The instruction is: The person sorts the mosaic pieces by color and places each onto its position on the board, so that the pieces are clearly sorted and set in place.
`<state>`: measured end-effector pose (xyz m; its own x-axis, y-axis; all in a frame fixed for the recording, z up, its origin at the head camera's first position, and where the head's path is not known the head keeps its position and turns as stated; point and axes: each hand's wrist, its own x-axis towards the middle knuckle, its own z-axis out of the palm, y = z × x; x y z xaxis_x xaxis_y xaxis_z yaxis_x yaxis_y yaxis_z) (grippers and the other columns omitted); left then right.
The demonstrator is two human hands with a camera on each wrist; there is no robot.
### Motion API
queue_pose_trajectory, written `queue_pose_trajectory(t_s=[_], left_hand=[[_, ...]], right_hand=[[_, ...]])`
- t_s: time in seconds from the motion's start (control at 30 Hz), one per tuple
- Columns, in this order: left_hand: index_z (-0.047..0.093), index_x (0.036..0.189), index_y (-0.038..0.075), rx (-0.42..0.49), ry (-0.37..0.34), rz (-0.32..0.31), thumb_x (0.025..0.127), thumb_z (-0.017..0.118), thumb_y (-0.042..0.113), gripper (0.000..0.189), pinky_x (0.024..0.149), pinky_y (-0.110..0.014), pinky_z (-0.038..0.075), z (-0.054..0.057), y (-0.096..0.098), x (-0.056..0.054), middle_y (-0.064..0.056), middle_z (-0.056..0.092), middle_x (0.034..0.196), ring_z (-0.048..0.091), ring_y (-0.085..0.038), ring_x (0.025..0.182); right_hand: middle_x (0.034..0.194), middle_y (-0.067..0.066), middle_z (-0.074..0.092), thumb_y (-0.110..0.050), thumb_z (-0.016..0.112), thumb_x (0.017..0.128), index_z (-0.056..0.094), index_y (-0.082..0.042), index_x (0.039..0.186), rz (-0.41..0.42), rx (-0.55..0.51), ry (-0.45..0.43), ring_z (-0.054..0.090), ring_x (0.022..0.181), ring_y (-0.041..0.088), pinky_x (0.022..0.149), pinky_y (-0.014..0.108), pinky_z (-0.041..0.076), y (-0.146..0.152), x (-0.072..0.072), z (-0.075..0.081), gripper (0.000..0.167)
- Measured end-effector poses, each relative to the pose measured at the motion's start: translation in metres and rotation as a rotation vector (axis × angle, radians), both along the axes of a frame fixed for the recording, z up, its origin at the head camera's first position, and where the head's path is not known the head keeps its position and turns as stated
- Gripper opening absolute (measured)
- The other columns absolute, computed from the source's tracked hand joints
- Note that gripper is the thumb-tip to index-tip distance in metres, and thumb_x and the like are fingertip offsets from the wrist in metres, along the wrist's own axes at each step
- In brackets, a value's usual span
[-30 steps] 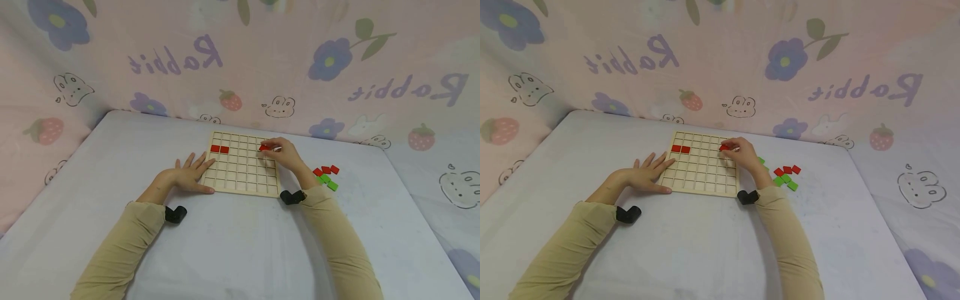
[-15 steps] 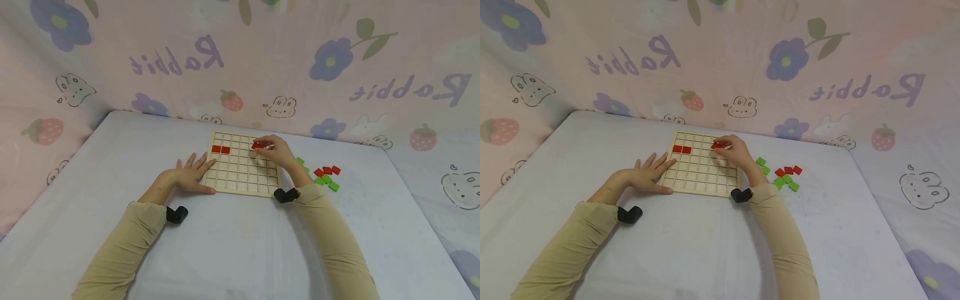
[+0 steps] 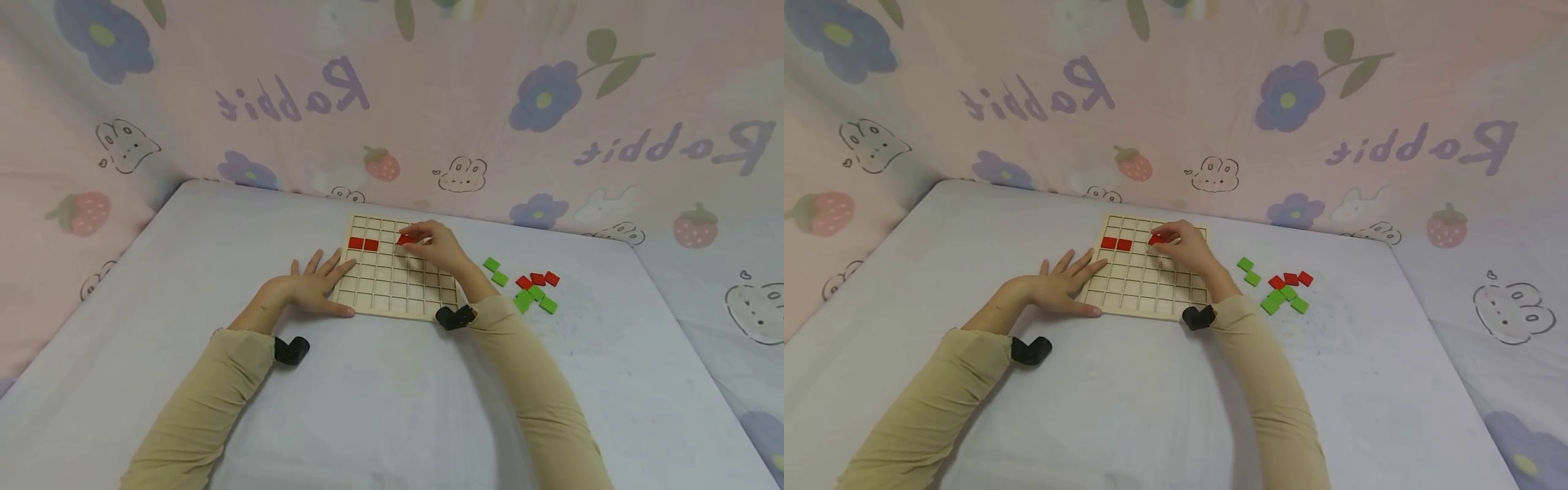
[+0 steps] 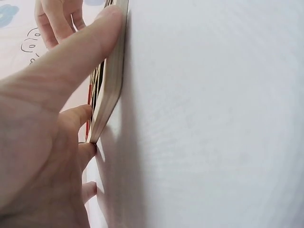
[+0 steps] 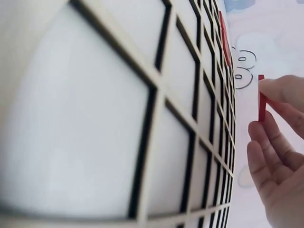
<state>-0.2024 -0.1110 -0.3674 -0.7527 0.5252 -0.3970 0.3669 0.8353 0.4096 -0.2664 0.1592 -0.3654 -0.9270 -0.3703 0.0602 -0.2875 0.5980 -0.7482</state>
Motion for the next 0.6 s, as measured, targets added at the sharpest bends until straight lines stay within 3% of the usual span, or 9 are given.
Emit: queue_pose_trajectory(t_s=[0.3, 0.6], left_hand=[[-0.004, 0.155, 0.026, -0.023, 0.007, 0.002, 0.084, 0.057, 0.066, 0.102, 0.107, -0.071, -0.011, -0.012, -0.002, -0.005, -0.007, -0.021, 0.16, -0.023, -0.04, 0.143], [-0.002, 0.155, 0.02, -0.011, 0.003, -0.012, 0.088, 0.058, 0.059, 0.099, 0.104, -0.074, -0.011, 0.0, -0.001, -0.001, -0.014, -0.018, 0.16, -0.02, -0.045, 0.143]], right_hand=[[0.116, 0.008, 0.064, -0.021, 0.067, 0.09, 0.067, -0.01, 0.121, -0.012, 0.084, -0.047, 0.057, 0.107, 0.024, 0.088, 0.039, 0.049, -0.012, -0.006, -0.008, 0.033], [0.115, 0.009, 0.065, -0.018, 0.067, 0.09, 0.068, -0.009, 0.119, 0.02, 0.155, -0.024, 0.058, 0.104, 0.024, 0.089, 0.039, 0.048, -0.02, -0.007, -0.005, 0.031]])
